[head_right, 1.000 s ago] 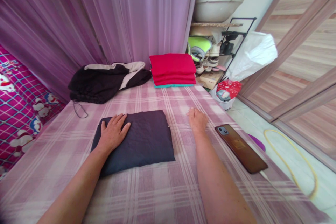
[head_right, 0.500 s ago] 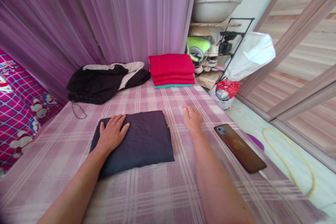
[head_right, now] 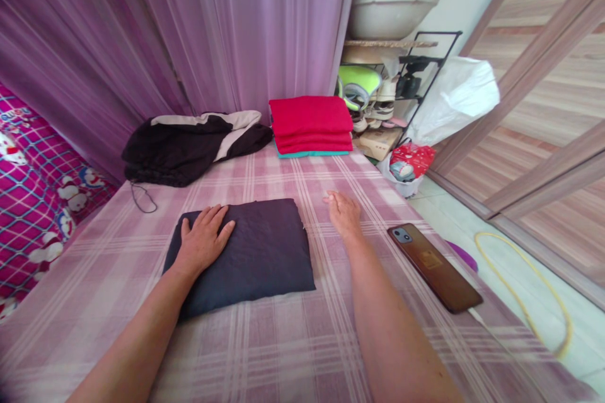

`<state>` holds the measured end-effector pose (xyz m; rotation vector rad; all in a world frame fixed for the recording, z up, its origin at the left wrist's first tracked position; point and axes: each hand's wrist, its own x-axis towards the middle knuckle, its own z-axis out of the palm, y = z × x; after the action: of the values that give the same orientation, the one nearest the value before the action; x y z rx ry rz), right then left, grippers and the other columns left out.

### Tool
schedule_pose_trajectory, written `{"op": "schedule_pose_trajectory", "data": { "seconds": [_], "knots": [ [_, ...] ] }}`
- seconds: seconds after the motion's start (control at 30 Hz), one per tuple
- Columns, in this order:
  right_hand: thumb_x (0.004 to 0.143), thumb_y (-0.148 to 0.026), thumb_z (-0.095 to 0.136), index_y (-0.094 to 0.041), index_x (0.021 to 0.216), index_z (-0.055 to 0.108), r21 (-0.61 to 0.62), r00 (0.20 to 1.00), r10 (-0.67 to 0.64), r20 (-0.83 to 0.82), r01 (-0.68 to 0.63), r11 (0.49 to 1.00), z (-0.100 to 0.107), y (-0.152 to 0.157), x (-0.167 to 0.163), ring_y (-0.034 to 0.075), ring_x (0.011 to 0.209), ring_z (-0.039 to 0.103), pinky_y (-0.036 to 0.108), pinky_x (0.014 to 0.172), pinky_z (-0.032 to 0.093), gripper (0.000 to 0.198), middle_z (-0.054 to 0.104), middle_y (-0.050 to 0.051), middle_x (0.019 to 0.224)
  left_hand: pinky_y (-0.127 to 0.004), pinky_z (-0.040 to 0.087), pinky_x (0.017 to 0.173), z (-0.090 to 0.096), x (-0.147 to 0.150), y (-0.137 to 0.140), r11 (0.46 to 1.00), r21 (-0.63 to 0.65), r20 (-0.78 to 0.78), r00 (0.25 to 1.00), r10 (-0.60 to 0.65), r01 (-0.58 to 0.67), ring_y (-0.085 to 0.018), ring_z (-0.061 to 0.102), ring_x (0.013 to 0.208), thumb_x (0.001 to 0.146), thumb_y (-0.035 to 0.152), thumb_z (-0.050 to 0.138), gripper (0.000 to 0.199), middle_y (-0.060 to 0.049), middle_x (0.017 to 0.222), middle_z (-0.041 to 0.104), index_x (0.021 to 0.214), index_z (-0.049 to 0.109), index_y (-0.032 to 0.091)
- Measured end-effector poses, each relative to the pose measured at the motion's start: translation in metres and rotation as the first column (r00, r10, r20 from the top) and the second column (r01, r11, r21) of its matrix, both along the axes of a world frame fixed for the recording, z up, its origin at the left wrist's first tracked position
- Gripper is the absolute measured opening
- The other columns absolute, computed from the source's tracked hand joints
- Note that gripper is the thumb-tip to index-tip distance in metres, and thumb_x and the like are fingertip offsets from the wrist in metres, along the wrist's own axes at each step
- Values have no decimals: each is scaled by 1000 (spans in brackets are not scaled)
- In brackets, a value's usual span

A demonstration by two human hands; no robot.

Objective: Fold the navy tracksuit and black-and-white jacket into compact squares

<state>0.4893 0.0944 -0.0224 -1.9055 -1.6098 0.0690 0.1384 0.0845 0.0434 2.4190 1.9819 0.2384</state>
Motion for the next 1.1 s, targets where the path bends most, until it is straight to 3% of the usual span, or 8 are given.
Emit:
{"op": "schedule_pose_trajectory", "data": {
  "seconds": [0.23, 0.43, 0.67, 0.93, 1.1],
  "knots": [
    [99, -37, 25, -19, 122, 64, 16, 998, -18, -58, 19, 1000, 3, -1, 2, 24, 115, 62, 40, 100, 43, 49, 74, 10, 113, -69, 22, 114, 0, 1, 0, 1000, 1, -7, 1000, 5, -5, -31, 33, 145, 100, 47, 28, 54, -8, 155, 43, 147, 44, 25],
    [98, -35, 27, -20, 125, 62, 12, 997, -76, -12, 76, 997, -2, 3, 3, 25, 122, 57, 44, 103, 42, 46, 66, 11, 128, -69, 21, 114, 0, 1, 0, 1000, 12, -6, 1000, 4, -4, -30, 34, 145, 100, 47, 27, 55, -8, 155, 43, 147, 44, 23],
    [99, -35, 30, -23, 130, 60, -59, 986, -137, 99, 144, 988, -5, 4, -2, 26, 125, 54, 46, 105, 39, 45, 65, 11, 129, -69, 21, 114, -1, 0, 0, 1000, 14, 2, 1000, 0, 0, -31, 34, 144, 100, 47, 28, 55, -9, 154, 43, 147, 44, 24],
    [97, -36, 29, -17, 128, 61, -10, 983, -176, 55, 177, 984, -8, 7, 3, 28, 116, 59, 42, 100, 43, 49, 68, 15, 119, -70, 22, 113, -1, 0, 0, 1000, 15, -2, 1000, -1, 1, -31, 34, 144, 99, 47, 28, 56, -9, 154, 43, 147, 44, 22],
    [97, -37, 28, -17, 129, 60, 28, 985, -175, 9, 175, 984, -8, 7, 4, 27, 118, 59, 43, 103, 42, 50, 67, 14, 123, -69, 21, 114, 0, 1, 0, 1000, 2, 0, 1000, 3, -3, -31, 33, 145, 99, 47, 28, 55, -8, 155, 42, 147, 44, 23]
  ]
}}
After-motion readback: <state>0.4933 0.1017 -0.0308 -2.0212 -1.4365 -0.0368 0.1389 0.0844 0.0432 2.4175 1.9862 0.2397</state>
